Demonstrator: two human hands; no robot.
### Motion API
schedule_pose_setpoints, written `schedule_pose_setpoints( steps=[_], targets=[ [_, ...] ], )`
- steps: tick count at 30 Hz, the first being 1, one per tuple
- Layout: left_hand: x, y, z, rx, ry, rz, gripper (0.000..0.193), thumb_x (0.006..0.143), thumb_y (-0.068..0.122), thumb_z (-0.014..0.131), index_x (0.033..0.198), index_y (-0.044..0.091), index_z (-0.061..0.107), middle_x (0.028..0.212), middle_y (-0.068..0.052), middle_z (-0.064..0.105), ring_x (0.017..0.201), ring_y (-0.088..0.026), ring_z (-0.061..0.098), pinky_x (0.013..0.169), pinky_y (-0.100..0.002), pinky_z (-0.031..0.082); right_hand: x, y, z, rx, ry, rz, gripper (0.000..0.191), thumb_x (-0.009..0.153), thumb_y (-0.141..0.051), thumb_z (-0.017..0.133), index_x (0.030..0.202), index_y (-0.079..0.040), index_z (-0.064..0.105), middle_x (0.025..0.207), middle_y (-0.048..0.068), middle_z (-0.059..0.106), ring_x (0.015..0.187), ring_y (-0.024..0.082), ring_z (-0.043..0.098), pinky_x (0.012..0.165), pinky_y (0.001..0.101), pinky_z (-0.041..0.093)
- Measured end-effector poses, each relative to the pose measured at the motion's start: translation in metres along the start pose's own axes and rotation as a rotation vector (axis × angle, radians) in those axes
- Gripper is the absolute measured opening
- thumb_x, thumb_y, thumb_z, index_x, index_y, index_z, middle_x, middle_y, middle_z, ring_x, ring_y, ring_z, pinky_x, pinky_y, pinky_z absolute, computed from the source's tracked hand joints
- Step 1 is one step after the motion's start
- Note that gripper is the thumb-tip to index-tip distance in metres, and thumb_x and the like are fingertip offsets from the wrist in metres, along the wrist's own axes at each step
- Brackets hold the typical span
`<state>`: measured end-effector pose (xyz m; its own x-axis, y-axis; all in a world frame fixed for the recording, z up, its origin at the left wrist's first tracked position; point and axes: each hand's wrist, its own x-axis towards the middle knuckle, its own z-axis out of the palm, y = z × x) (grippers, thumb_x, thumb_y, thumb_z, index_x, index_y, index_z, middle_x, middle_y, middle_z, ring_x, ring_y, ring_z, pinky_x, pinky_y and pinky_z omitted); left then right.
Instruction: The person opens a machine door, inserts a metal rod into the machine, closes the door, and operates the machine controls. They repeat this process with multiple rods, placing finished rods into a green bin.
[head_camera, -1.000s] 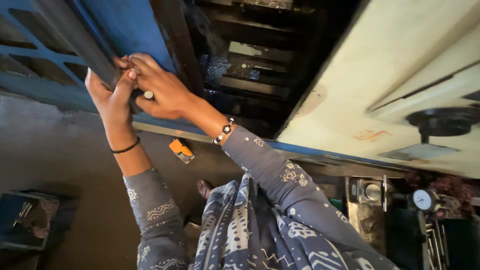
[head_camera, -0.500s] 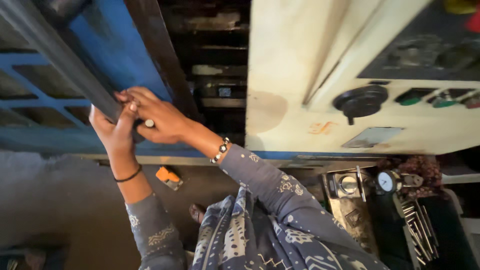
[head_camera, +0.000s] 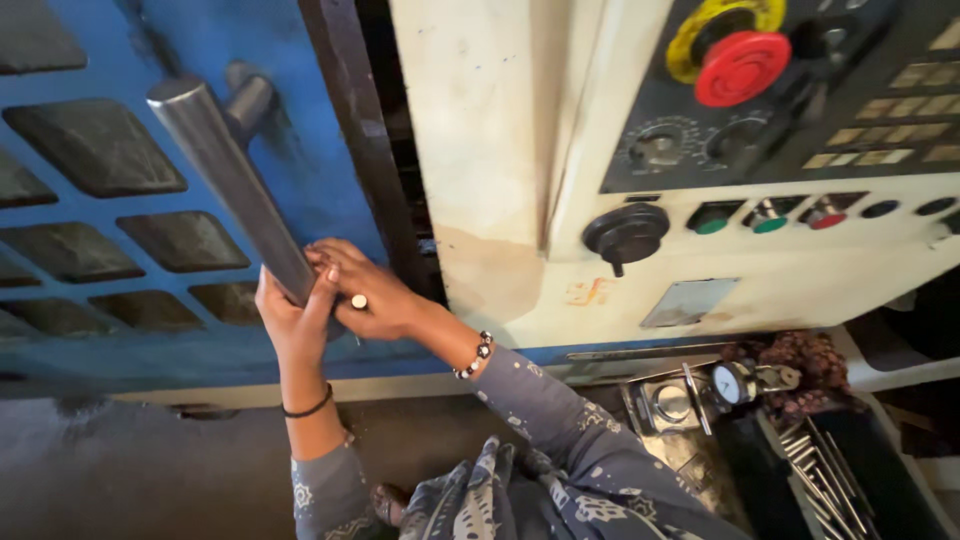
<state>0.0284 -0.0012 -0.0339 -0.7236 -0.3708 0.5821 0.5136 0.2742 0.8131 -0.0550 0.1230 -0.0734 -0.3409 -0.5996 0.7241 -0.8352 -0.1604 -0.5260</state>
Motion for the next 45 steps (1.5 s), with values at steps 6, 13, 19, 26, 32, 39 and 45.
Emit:
schedule_pose_setpoints(
  steps=[6,13,19,26,32,39,45],
  targets=[
    [-0.009,0.005,0.014,-0.033,-0.007,-0.039,0.028,0.092,0.004,0.078,0.113,0.001,0.060,0.104,-0.003,0.067,0.094,-0.009,0.063,0.086,-0.025,0.054,-0.013,-0.001,-0.006,0.002,0.038,-0.022,0.061,0.080,-0.006,0.056,0.141,-0.001,0.052,0.151,0.021,0.050,0.151,0.044,0.038,0.131,0.0515,0.030],
    [-0.011,-0.003,0.005,-0.065,-0.045,-0.050,0.030,0.093,0.005,0.078,0.116,0.000,0.059,0.104,-0.004,0.067,0.094,-0.010,0.065,0.088,-0.026,0.054,-0.012,-0.009,0.008,0.054,0.146,0.041,0.061,0.081,0.000,0.050,0.142,0.000,0.052,0.151,0.020,0.051,0.151,0.042,0.041,0.131,0.0483,0.032],
    [-0.008,-0.005,-0.007,-0.060,-0.087,-0.010,0.033,0.093,0.006,0.079,0.118,0.000,0.058,0.109,-0.006,0.067,0.098,-0.012,0.064,0.092,-0.027,0.053,-0.006,-0.016,0.019,0.046,0.219,0.052,0.053,0.090,-0.002,0.051,0.142,0.001,0.054,0.148,0.017,0.055,0.144,0.037,0.046,0.125,0.0450,0.036],
    [-0.005,-0.002,-0.018,-0.036,-0.133,-0.002,0.035,0.092,0.006,0.078,0.119,0.000,0.057,0.111,-0.007,0.066,0.100,-0.012,0.064,0.093,-0.028,0.053,0.000,-0.020,0.029,0.033,0.248,0.067,0.041,0.100,-0.008,0.047,0.139,0.001,0.058,0.146,0.017,0.056,0.142,0.037,0.048,0.122,0.0446,0.037],
    [-0.009,-0.013,-0.021,-0.058,-0.134,0.035,0.038,0.094,0.006,0.078,0.124,0.000,0.055,0.117,-0.007,0.066,0.107,-0.014,0.065,0.099,-0.029,0.053,-0.003,-0.013,0.035,0.060,0.265,0.052,0.035,0.103,-0.012,0.047,0.135,-0.004,0.059,0.145,0.013,0.057,0.142,0.033,0.047,0.124,0.0434,0.038],
    [-0.015,-0.017,-0.018,-0.044,-0.100,0.093,0.038,0.098,0.009,0.082,0.123,-0.003,0.056,0.116,-0.009,0.065,0.104,-0.014,0.063,0.098,-0.028,0.052,-0.009,-0.005,0.032,0.038,0.185,0.052,0.042,0.103,-0.010,0.050,0.144,-0.007,0.056,0.149,0.009,0.052,0.147,0.031,0.043,0.127,0.0421,0.036],
    [-0.022,-0.010,-0.007,-0.128,-0.081,0.089,0.038,0.100,0.011,0.081,0.126,0.000,0.056,0.117,-0.007,0.067,0.105,-0.015,0.067,0.108,-0.030,0.053,-0.016,-0.007,0.021,0.047,0.128,0.038,0.046,0.100,-0.009,0.054,0.147,-0.012,0.055,0.155,0.006,0.048,0.151,0.030,0.038,0.129,0.0418,0.034]
  ],
)
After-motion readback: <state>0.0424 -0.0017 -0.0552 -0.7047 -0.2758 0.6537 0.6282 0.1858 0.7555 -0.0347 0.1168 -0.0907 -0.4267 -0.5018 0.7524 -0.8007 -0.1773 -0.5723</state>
